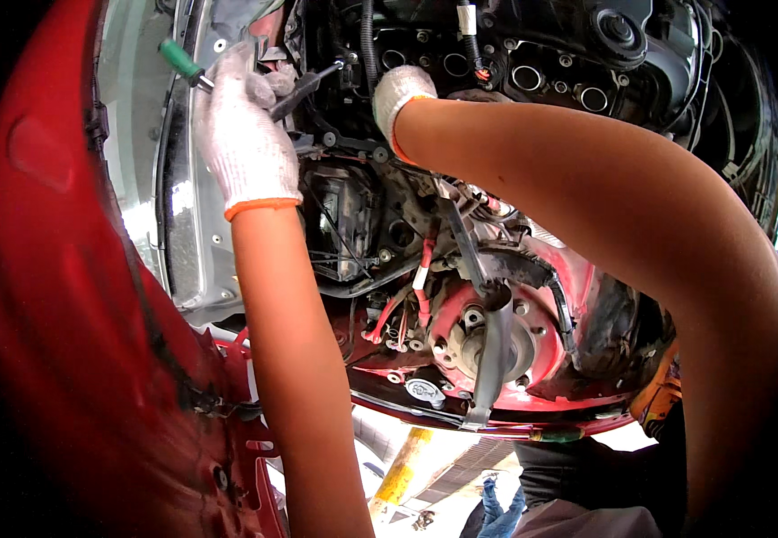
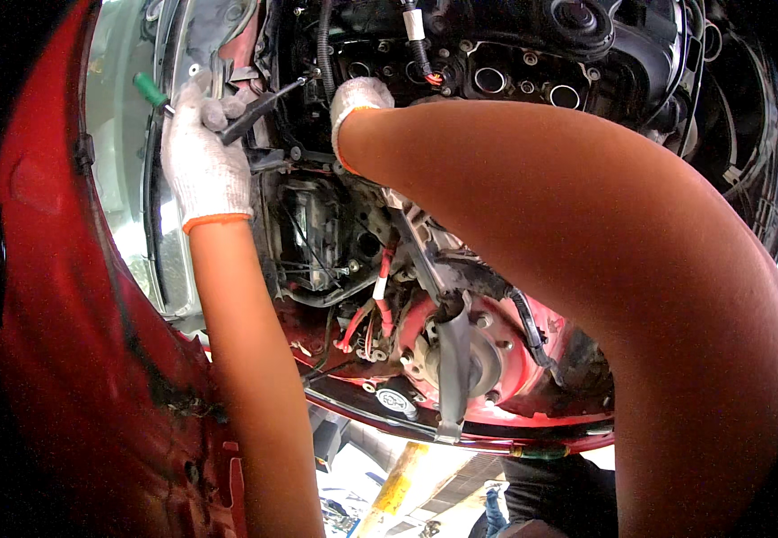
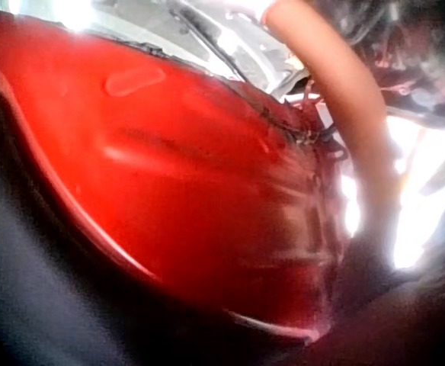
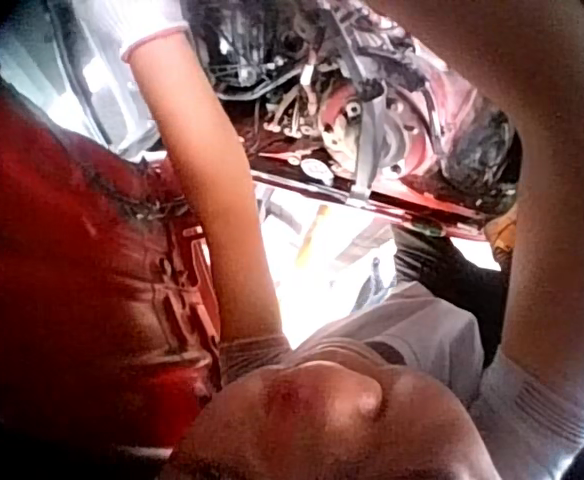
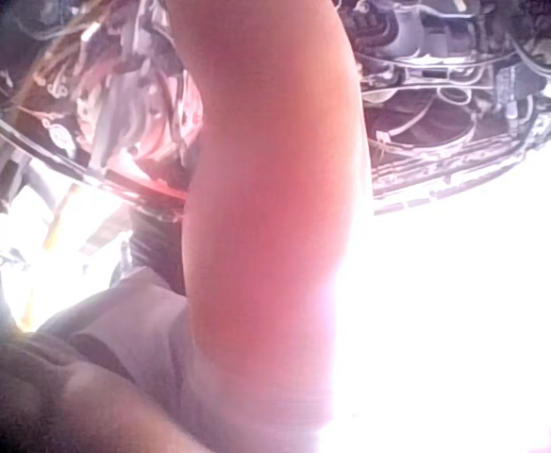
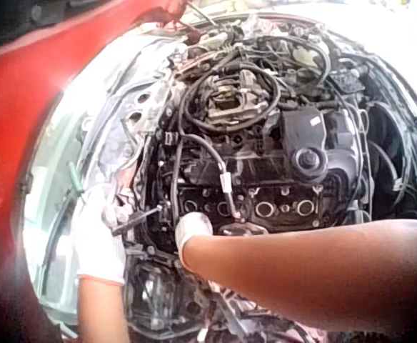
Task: The person works inside the engine bay of a red car, using a screwdriver to loosen and remove bolts from a black plastic cover. They then disconnect several hoses and electrical connectors from the engine components. The person removes the cover and sets it aside, continuing to manipulate hoses and wires within the engine compartment.
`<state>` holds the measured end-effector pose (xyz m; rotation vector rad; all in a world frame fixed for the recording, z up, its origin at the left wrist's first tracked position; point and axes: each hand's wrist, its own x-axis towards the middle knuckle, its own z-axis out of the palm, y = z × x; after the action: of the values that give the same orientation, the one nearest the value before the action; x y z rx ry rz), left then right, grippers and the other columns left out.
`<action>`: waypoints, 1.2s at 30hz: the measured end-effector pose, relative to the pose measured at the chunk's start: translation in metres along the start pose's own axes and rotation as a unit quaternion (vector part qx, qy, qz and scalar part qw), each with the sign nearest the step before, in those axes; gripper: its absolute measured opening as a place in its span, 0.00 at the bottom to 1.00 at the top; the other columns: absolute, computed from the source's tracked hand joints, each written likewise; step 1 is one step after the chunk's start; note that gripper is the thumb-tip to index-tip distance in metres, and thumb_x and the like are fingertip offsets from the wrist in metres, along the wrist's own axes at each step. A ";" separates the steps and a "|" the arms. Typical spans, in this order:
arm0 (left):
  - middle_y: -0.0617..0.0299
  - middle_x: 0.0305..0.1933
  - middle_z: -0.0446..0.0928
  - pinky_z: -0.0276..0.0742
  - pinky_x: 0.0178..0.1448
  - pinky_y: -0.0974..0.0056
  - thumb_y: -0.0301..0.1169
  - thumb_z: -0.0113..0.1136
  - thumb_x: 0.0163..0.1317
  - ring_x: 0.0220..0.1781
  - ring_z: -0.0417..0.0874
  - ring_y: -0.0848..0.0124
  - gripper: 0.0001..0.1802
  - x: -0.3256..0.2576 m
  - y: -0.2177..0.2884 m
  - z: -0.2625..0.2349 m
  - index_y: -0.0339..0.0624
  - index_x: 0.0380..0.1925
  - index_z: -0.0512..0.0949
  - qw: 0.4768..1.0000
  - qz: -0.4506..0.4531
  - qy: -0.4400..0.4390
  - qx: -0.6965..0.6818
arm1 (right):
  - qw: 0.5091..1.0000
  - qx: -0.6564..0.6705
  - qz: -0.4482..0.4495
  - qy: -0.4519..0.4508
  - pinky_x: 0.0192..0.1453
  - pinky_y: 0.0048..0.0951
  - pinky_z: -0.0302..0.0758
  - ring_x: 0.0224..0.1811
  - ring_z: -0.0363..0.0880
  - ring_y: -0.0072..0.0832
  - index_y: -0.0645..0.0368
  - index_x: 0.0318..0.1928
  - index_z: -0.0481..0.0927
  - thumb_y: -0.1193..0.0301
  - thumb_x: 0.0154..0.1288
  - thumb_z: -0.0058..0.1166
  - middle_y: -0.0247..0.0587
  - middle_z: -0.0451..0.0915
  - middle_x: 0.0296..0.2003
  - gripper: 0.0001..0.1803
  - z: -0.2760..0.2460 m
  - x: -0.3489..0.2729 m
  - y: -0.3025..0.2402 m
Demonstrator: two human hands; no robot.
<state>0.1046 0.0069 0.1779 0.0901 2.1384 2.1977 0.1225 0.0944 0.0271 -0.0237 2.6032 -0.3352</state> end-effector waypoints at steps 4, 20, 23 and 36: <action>0.65 0.21 0.62 0.80 0.53 0.53 0.34 0.53 0.79 0.27 0.70 0.68 0.17 -0.001 -0.002 -0.005 0.29 0.54 0.77 0.996 -0.054 0.021 -0.062 | 0.999 -0.037 0.000 -0.032 0.41 0.41 0.86 0.42 0.90 0.37 0.52 0.47 0.92 0.68 0.61 0.67 0.38 0.90 0.42 0.14 -0.001 0.005 -0.005; 0.68 0.19 0.58 0.79 0.64 0.43 0.34 0.54 0.78 0.24 0.68 0.69 0.21 0.044 0.018 0.018 0.27 0.60 0.71 0.993 0.016 0.021 -0.113 | 0.991 -0.061 -0.118 -0.021 0.47 0.42 0.85 0.50 0.89 0.40 0.48 0.52 0.91 0.66 0.59 0.66 0.38 0.90 0.49 0.19 -0.014 -0.021 0.021; 0.68 0.20 0.58 0.79 0.65 0.42 0.34 0.54 0.78 0.25 0.69 0.68 0.20 0.053 0.017 0.021 0.27 0.60 0.71 0.992 0.006 0.020 -0.121 | 0.991 -0.040 -0.115 -0.061 0.46 0.42 0.85 0.50 0.89 0.39 0.48 0.52 0.91 0.66 0.57 0.69 0.36 0.90 0.48 0.20 -0.024 -0.020 0.016; 0.56 0.27 0.67 0.79 0.60 0.38 0.29 0.39 0.77 0.31 0.72 0.61 0.10 0.084 0.020 0.034 0.34 0.40 0.68 0.966 -0.104 0.161 -0.173 | 0.986 -0.063 -0.147 -0.047 0.47 0.43 0.84 0.51 0.89 0.40 0.48 0.53 0.91 0.63 0.61 0.67 0.37 0.90 0.51 0.19 -0.020 -0.029 0.028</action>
<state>0.0242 0.0478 0.1978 -0.5209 1.7499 2.5484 0.1393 0.1284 0.0517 -0.4605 2.5224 -0.2645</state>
